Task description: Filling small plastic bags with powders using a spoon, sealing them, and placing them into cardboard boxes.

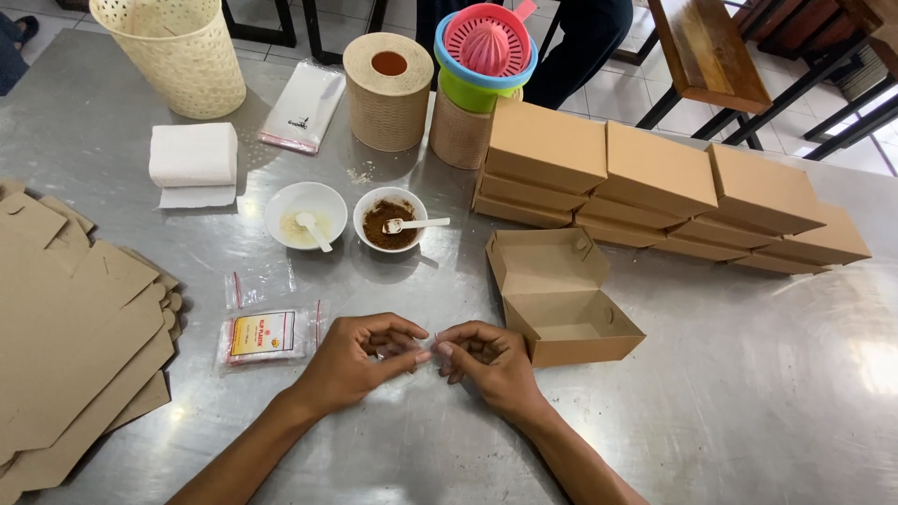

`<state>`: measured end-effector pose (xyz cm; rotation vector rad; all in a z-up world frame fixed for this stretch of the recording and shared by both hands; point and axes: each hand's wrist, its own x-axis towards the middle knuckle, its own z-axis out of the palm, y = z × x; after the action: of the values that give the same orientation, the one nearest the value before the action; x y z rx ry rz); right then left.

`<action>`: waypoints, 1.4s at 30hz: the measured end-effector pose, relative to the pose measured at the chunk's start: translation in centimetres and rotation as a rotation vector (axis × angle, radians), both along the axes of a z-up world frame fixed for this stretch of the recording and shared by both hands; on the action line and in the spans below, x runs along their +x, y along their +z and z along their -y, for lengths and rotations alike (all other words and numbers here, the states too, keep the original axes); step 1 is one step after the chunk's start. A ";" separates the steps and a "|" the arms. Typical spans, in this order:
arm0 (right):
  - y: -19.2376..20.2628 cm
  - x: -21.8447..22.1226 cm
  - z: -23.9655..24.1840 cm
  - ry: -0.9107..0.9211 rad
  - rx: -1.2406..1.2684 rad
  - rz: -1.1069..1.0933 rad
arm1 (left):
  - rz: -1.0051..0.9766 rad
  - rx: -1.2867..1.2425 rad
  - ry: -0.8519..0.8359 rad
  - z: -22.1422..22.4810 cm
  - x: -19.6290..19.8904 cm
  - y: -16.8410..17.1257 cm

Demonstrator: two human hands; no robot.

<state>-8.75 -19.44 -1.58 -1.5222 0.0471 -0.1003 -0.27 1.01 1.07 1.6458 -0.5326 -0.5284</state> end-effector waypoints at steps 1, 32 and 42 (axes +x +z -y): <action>0.0 0.1 0.1 -0.001 -0.001 -0.002 | -0.002 -0.001 -0.001 0.0 0.3 -0.1; 5.3 1.4 -2.7 -0.133 -0.316 0.014 | 1.223 0.087 0.042 -1.5 1.1 0.0; 11.2 12.1 -1.5 0.077 -1.066 0.327 | 1.126 0.193 0.281 -4.3 2.9 4.0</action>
<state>3.33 -17.97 9.57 -2.5447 -0.3828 -0.3498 2.67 5.28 5.11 2.0752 -1.0465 0.6450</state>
